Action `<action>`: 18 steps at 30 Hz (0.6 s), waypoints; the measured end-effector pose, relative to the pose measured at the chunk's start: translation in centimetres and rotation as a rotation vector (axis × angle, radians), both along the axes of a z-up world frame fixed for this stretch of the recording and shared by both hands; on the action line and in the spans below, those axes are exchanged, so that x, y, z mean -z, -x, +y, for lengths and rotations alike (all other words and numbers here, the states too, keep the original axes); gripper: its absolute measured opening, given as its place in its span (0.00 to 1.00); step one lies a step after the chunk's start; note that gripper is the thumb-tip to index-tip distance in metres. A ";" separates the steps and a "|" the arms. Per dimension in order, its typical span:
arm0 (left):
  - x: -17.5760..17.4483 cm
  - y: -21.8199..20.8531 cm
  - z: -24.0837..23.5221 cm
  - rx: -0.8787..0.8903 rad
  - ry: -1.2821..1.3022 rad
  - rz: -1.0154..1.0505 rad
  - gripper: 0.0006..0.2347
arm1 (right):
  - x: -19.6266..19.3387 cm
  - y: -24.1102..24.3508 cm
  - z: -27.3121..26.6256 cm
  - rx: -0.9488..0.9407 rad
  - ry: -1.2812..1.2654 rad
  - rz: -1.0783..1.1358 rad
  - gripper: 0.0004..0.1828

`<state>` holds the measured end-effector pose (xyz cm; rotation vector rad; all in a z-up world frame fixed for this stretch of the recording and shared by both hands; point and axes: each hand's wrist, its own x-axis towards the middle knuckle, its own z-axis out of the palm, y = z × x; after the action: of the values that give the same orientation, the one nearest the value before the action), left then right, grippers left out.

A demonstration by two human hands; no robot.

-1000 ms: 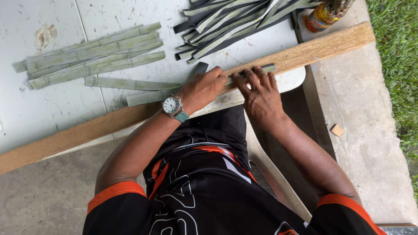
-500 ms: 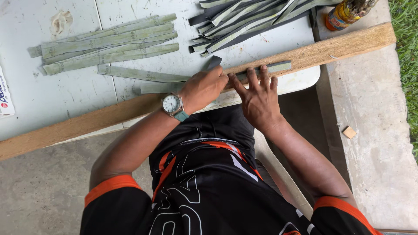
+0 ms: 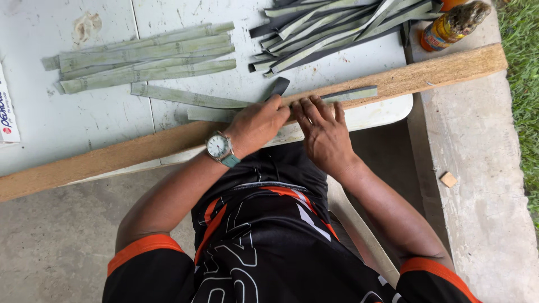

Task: The person applies adhesive from a bottle to a wooden plank and then places long fabric strips onto the adhesive. The person repeats this process multiple times, aligning the strips along the plank.

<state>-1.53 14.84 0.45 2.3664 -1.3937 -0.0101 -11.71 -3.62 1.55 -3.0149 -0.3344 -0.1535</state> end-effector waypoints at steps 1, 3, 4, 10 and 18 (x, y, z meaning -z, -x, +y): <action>-0.2 -0.1 0.0 0.002 0.010 0.018 0.01 | 0.0 0.0 0.3 0.008 -0.037 0.022 0.33; -0.6 0.0 0.5 0.005 0.024 0.066 0.02 | 0.2 0.1 0.5 0.001 0.016 -0.021 0.33; -0.9 -0.1 1.2 -0.038 -0.012 0.211 0.07 | 0.3 0.4 0.5 -0.004 0.041 -0.036 0.33; -5.7 -3.1 10.3 -0.241 -0.385 0.530 0.20 | 1.0 0.7 0.7 0.005 0.015 -0.057 0.37; -3.7 0.0 2.9 -0.138 0.138 0.257 0.14 | 1.0 0.5 1.2 0.013 0.077 -0.074 0.33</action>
<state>-1.52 17.70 4.20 2.2494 -1.0749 -0.1681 -12.16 -2.44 0.52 -3.0941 -0.3345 -0.2600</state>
